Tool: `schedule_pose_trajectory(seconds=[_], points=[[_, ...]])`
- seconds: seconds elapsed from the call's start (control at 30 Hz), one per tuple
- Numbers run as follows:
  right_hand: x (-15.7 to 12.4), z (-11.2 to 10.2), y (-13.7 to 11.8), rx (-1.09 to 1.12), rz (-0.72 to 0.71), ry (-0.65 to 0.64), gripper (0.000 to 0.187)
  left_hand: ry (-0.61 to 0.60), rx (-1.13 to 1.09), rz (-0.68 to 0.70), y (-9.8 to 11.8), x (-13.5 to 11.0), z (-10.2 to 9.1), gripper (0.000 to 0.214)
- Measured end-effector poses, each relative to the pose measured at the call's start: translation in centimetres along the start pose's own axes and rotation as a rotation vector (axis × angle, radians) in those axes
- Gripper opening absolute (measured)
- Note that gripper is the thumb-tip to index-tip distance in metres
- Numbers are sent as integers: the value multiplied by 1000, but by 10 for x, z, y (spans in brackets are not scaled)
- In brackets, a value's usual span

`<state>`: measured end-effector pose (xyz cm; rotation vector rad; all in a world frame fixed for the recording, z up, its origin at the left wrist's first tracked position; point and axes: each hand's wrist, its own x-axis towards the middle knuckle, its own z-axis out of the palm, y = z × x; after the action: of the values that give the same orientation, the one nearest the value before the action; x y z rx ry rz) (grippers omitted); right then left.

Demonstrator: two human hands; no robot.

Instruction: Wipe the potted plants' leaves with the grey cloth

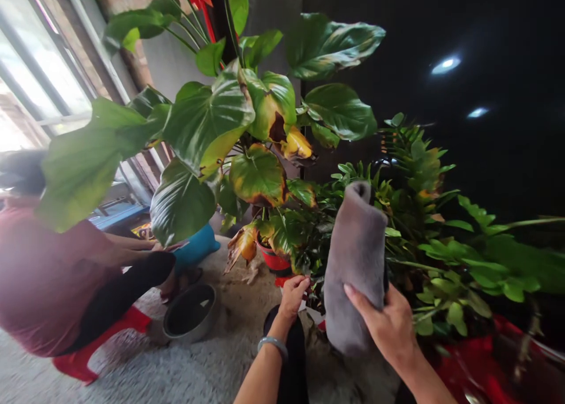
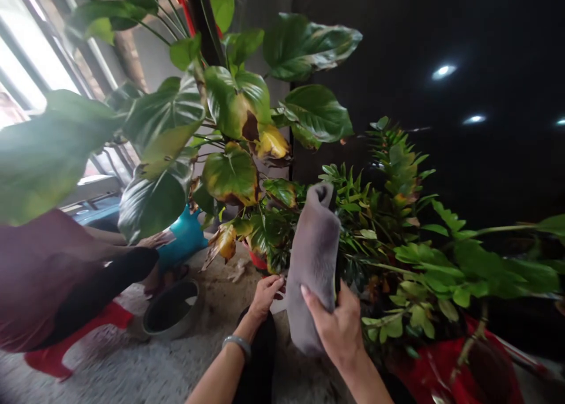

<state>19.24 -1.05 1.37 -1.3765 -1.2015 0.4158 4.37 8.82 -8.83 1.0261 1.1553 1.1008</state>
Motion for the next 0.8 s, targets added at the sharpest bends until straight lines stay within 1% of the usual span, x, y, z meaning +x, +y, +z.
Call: schedule_pose_trajectory(seconds=[0.03, 0.1, 0.13, 0.2, 0.27, 0.3, 0.37, 0.4, 0.43, 0.47, 0.53, 0.57, 0.6, 0.63, 0.67, 0.73, 0.8], points=[[13, 8, -5, 5, 1, 22, 31, -7, 12, 5, 1, -1, 1, 31], [24, 23, -1, -15, 31, -17, 34, -18, 29, 21, 2, -1, 1, 30], [22, 29, 7, -40, 50, -61, 35, -20, 33, 26, 2, -1, 0, 29], [3, 34, 27, -115, 93, -160, 34, -18, 28, 26, 2, -1, -2, 29], [-23, 26, 43, -174, 119, -264, 30, -9, 15, 16, 1, 0, -6, 31], [-34, 19, 46, -174, 114, -329, 30, -9, 5, 18, 1, 1, -7, 32], [-44, 5, 41, -136, 74, -437, 27, -16, -23, 39, 0, 2, -9, 35], [-41, 0, 34, -111, 46, -442, 27, -20, -34, 49, -1, 2, -10, 35], [-33, -3, 24, -93, 23, -401, 28, -22, -40, 54, -1, 1, -10, 34], [-21, -2, 15, -81, 9, -322, 30, -23, -41, 50, -1, 1, -10, 32], [8, 9, 0, -67, 13, -132, 37, -23, -40, 30, 0, 0, -9, 30], [21, 17, -4, -66, 25, -73, 41, -24, -43, 22, 0, 0, -9, 31], [32, 27, -4, -78, 43, -45, 44, -24, -50, 17, 0, 0, -9, 33], [37, 37, -2, -105, 62, -51, 47, -18, -58, 17, -1, 1, -10, 35], [38, 45, 4, -148, 81, -90, 49, -10, -64, 18, -3, 2, -11, 37], [25, 55, 18, -270, 120, -233, 50, 7, -69, 23, -7, 5, -13, 38], [1, 51, 31, -363, 143, -412, 50, 29, -70, 12, -13, 8, -16, 30]])
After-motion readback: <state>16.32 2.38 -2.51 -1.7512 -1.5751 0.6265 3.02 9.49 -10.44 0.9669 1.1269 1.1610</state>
